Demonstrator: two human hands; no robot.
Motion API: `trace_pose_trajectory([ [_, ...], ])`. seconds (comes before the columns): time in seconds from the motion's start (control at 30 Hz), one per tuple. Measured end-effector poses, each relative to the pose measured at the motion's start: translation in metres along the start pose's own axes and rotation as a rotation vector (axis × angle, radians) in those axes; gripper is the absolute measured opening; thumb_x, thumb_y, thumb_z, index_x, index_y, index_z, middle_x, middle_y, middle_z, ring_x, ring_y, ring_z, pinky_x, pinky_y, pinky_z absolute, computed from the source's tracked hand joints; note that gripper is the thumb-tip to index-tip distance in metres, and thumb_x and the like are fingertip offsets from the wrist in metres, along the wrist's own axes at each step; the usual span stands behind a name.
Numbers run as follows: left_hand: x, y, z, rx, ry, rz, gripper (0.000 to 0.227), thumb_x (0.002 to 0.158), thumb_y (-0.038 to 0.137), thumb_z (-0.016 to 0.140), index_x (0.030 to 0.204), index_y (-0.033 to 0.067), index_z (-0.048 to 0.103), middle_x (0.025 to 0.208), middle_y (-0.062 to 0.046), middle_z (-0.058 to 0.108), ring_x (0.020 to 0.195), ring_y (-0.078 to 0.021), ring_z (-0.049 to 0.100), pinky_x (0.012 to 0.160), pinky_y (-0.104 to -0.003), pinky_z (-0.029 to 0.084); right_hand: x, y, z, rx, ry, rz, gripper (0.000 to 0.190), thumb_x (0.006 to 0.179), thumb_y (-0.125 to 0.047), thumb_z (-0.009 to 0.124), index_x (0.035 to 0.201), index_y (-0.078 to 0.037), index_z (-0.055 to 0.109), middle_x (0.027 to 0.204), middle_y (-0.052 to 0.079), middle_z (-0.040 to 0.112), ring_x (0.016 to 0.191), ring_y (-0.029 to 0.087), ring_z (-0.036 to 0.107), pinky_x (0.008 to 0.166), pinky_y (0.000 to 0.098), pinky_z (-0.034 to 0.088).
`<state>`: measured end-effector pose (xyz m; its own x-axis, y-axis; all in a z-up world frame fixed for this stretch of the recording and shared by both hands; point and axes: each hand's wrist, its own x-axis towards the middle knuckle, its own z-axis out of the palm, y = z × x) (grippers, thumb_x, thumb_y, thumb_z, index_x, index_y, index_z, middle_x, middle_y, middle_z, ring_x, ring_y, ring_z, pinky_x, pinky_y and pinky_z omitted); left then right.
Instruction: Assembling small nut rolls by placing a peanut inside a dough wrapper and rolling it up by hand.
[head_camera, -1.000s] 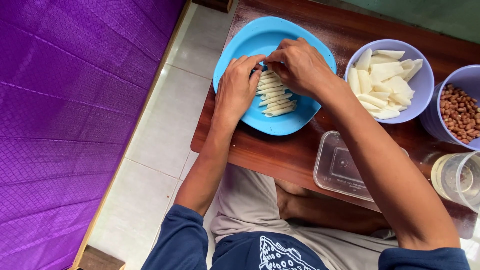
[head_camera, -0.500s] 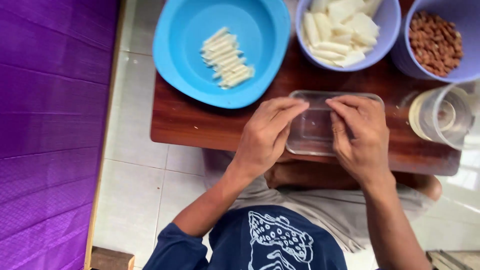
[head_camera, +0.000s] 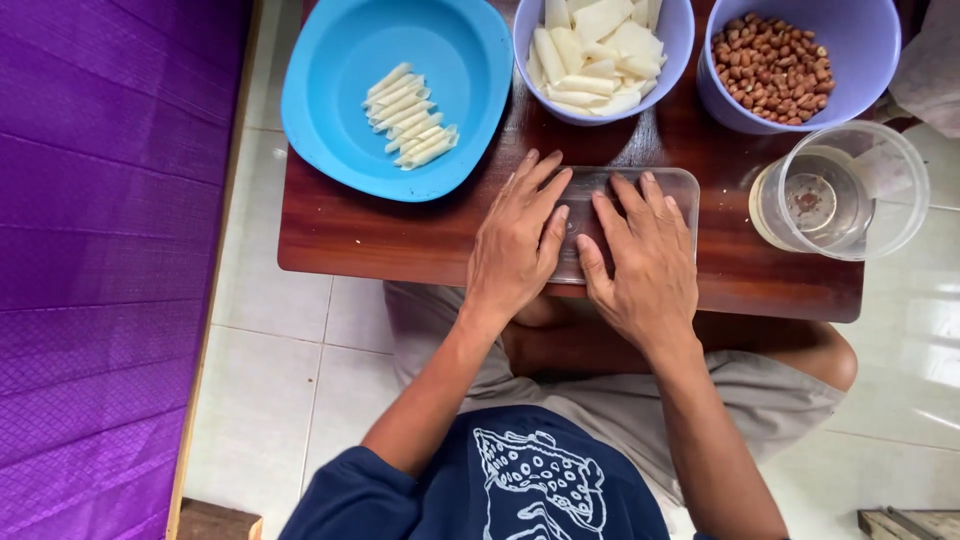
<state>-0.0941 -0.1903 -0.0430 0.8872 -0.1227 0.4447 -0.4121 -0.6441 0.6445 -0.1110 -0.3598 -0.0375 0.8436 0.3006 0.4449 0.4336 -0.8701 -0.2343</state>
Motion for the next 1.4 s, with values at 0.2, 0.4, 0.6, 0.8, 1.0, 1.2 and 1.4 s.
trace_pose_trajectory([
  [0.2, -0.001, -0.008, 0.005, -0.065, 0.019, -0.044, 0.033, 0.105, 0.02, 0.058, 0.136, 0.011, 0.065, 0.141, -0.007, 0.062, 0.142, -0.0316, 0.052, 0.121, -0.043, 0.04, -0.002, 0.005, 0.007, 0.127, 0.161, 0.037, 0.03, 0.107, -0.025, 0.063, 0.129, -0.007, 0.074, 0.132, 0.01, 0.07, 0.134, 0.035, 0.06, 0.114, 0.043, 0.044],
  [0.4, -0.001, -0.014, 0.006, -0.035, 0.006, -0.009, 0.027, 0.104, 0.019, 0.061, 0.129, 0.014, 0.07, 0.14, -0.006, 0.062, 0.142, -0.0318, 0.051, 0.121, -0.044, 0.04, -0.002, 0.004, 0.005, 0.104, 0.184, 0.042, 0.027, 0.106, -0.026, 0.064, 0.124, -0.009, 0.076, 0.128, 0.008, 0.072, 0.132, 0.032, 0.062, 0.112, 0.0414, 0.047],
  [0.6, -0.001, -0.004, 0.0, -0.036, -0.005, -0.009, 0.026, 0.101, 0.012, 0.061, 0.126, 0.0101, 0.071, 0.138, -0.01, 0.063, 0.139, -0.036, 0.053, 0.118, -0.047, 0.041, -0.002, -0.001, 0.001, 0.085, 0.203, 0.052, 0.026, 0.106, -0.025, 0.063, 0.121, -0.01, 0.077, 0.124, 0.009, 0.073, 0.128, 0.032, 0.064, 0.109, 0.0413, 0.049],
  [0.8, -0.002, -0.008, 0.004, -0.004, -0.014, 0.007, 0.026, 0.1, 0.01, 0.064, 0.124, 0.0124, 0.072, 0.139, -0.009, 0.062, 0.14, -0.0351, 0.051, 0.119, -0.047, 0.041, 0.001, -0.005, 0.002, 0.034, 0.183, 0.077, 0.025, 0.106, -0.026, 0.063, 0.119, -0.011, 0.077, 0.123, 0.008, 0.073, 0.128, 0.03, 0.064, 0.109, 0.0407, 0.049],
  [1.0, 0.0, -0.005, -0.001, -0.011, -0.029, 0.006, 0.025, 0.1, 0.011, 0.063, 0.124, 0.0127, 0.072, 0.138, -0.009, 0.061, 0.14, -0.0368, 0.052, 0.118, -0.05, 0.042, 0.002, -0.011, 0.0, 0.03, 0.191, 0.129, 0.024, 0.105, -0.025, 0.063, 0.117, -0.012, 0.078, 0.121, 0.005, 0.074, 0.125, 0.028, 0.066, 0.105, 0.0396, 0.051],
  [1.2, 0.002, -0.005, -0.004, -0.005, -0.045, 0.004, 0.025, 0.098, 0.011, 0.063, 0.121, 0.0115, 0.071, 0.138, -0.01, 0.061, 0.138, -0.0378, 0.053, 0.115, -0.051, 0.042, 0.008, -0.008, 0.013, 0.174, 0.279, 0.228, 0.02, 0.101, -0.025, 0.066, 0.116, -0.022, 0.078, 0.11, -0.005, 0.075, 0.113, 0.019, 0.069, 0.097, 0.0337, 0.053],
  [1.4, 0.004, 0.0, -0.01, -0.062, 0.007, -0.002, 0.024, 0.1, 0.011, 0.06, 0.121, 0.012, 0.071, 0.133, -0.009, 0.063, 0.137, -0.0374, 0.054, 0.114, -0.05, 0.043, 0.104, 0.02, -0.024, 0.136, 0.309, -0.078, 0.018, 0.101, -0.012, 0.071, 0.118, -0.011, 0.076, 0.101, 0.006, 0.07, 0.095, 0.031, 0.066, 0.088, 0.0412, 0.048],
])
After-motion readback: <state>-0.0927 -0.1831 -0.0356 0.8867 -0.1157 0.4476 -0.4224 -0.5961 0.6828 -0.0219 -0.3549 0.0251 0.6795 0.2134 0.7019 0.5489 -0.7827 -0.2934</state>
